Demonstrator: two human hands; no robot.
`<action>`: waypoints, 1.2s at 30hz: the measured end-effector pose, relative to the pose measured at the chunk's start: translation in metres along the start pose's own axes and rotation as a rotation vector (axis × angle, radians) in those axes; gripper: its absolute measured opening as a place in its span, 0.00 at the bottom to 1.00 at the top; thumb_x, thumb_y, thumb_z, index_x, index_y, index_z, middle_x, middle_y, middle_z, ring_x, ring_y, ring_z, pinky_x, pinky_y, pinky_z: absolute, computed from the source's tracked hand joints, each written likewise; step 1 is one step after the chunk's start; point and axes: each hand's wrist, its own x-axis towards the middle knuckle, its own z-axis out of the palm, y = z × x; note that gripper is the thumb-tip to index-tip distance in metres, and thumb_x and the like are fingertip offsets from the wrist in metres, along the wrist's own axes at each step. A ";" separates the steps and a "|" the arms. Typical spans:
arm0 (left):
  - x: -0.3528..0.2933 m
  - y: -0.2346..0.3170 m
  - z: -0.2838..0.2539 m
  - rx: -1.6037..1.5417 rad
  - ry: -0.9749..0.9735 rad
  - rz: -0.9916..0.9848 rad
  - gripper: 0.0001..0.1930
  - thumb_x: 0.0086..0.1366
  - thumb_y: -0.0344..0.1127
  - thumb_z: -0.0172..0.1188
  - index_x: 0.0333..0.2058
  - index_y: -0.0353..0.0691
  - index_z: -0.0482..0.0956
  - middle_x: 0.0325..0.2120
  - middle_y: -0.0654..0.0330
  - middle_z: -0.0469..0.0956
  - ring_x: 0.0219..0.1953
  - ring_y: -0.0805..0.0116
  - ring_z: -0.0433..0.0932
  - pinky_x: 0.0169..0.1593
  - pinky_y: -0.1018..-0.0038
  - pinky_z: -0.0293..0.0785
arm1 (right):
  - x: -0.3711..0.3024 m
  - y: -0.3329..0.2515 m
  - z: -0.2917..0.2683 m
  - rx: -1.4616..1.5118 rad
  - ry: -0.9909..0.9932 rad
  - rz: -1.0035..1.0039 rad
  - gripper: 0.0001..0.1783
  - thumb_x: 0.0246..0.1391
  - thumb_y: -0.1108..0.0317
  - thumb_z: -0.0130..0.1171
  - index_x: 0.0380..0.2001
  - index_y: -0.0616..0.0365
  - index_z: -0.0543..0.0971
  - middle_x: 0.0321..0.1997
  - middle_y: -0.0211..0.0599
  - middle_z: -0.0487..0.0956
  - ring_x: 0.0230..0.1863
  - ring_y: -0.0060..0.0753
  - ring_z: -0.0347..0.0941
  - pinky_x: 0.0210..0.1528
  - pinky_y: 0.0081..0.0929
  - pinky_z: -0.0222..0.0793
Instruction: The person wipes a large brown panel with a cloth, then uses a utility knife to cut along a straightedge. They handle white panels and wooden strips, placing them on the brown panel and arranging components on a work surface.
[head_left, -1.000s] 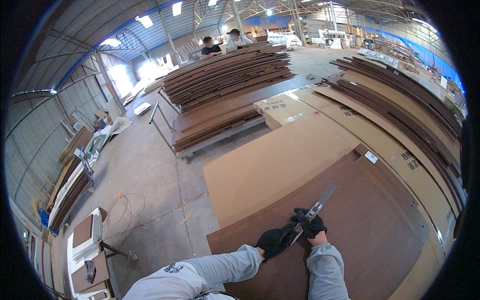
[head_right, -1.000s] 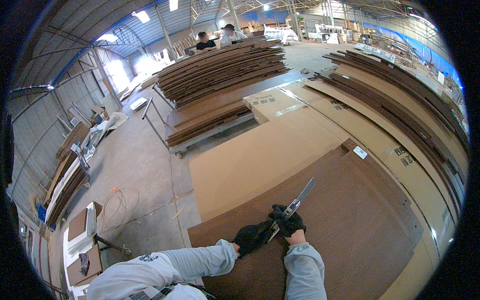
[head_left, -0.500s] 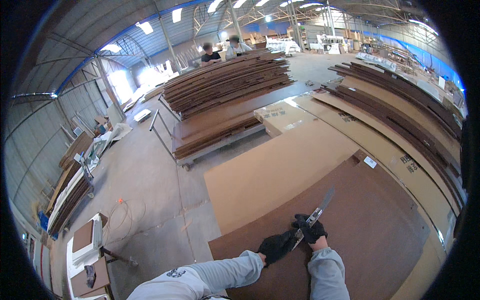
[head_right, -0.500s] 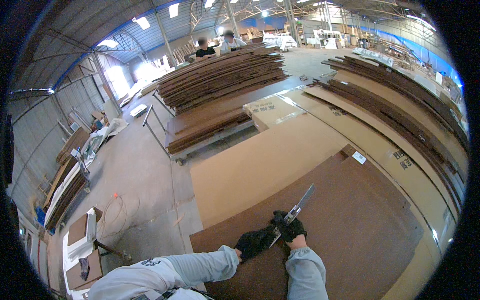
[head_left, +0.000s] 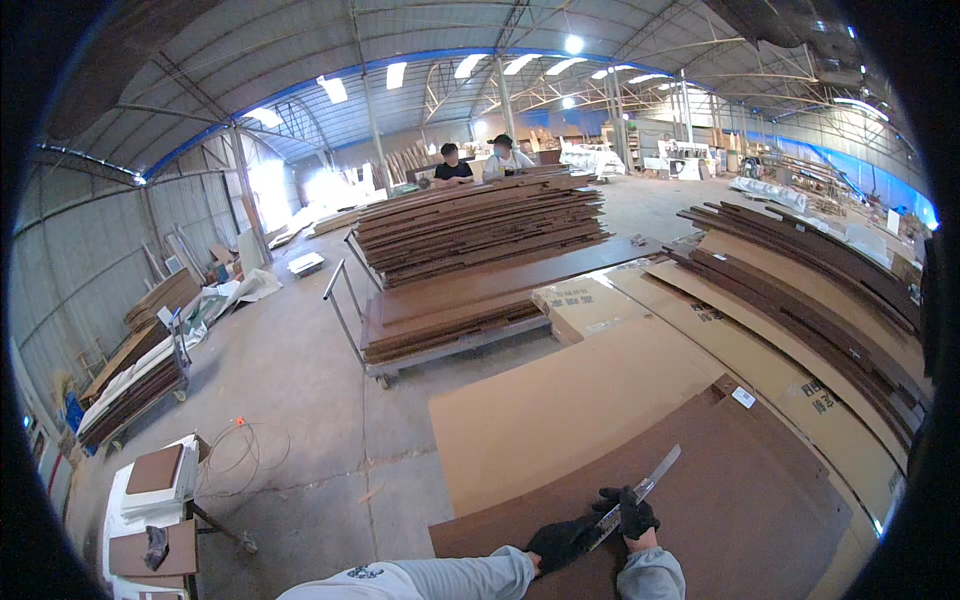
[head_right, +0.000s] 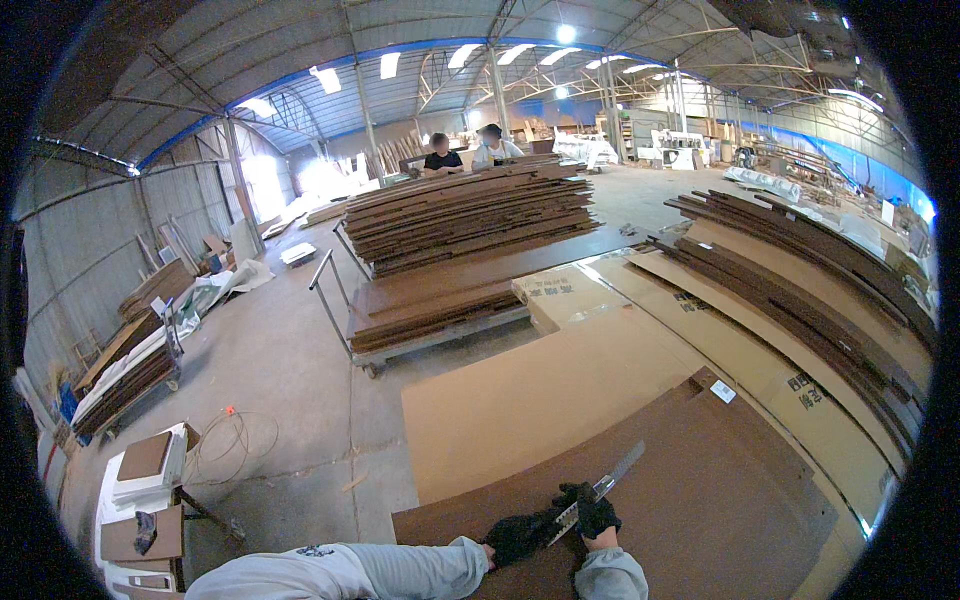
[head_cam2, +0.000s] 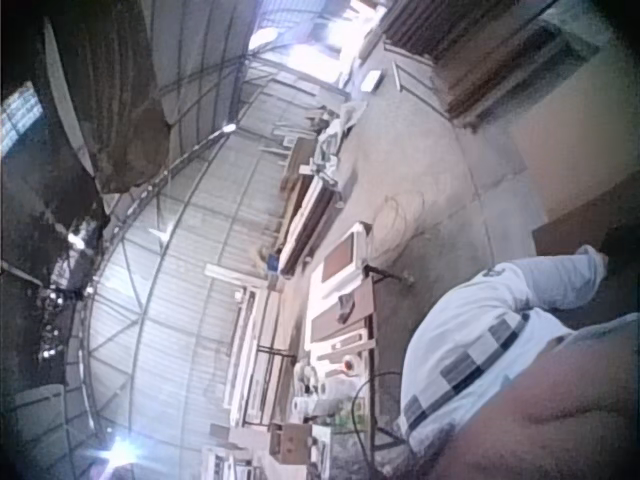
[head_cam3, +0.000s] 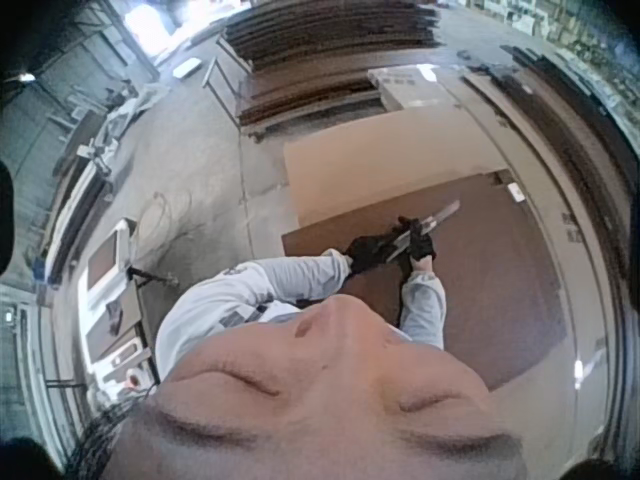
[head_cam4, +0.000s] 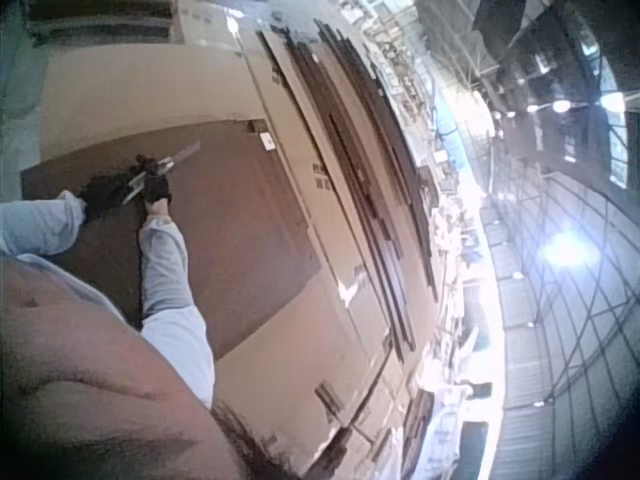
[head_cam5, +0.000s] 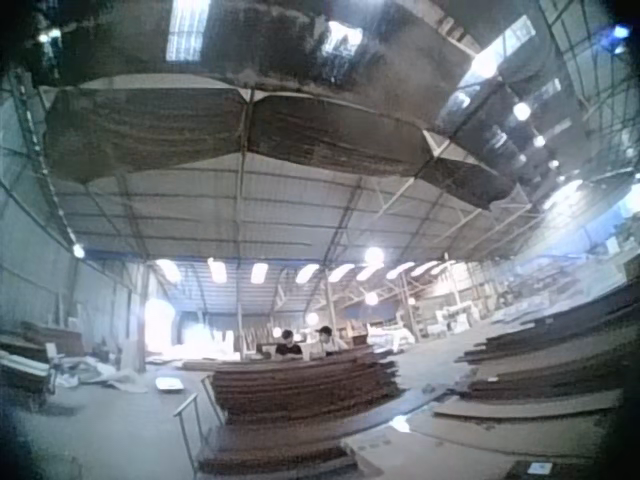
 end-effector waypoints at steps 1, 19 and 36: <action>0.000 0.000 0.002 -0.006 0.000 0.005 0.22 0.63 0.48 0.43 0.54 0.47 0.63 0.40 0.46 0.74 0.40 0.47 0.74 0.42 0.60 0.70 | 0.000 -0.001 0.000 0.000 0.001 -0.004 0.29 0.59 0.47 0.39 0.43 0.65 0.73 0.35 0.48 0.77 0.35 0.40 0.75 0.38 0.33 0.72; 0.063 -0.037 -0.158 -0.613 0.831 -0.051 0.22 0.62 0.44 0.52 0.52 0.39 0.65 0.29 0.64 0.72 0.27 0.77 0.68 0.32 0.79 0.67 | 0.002 -0.005 -0.003 0.236 0.146 -0.018 0.32 0.54 0.44 0.46 0.40 0.68 0.73 0.29 0.47 0.78 0.29 0.38 0.75 0.35 0.32 0.73; 0.115 0.030 -0.382 0.373 1.676 0.062 0.20 0.44 0.48 0.67 0.34 0.43 0.79 0.29 0.56 0.74 0.37 0.56 0.71 0.43 0.63 0.65 | -0.003 -0.020 0.004 0.093 0.140 0.008 0.31 0.55 0.44 0.45 0.40 0.65 0.76 0.29 0.45 0.79 0.29 0.36 0.75 0.37 0.30 0.71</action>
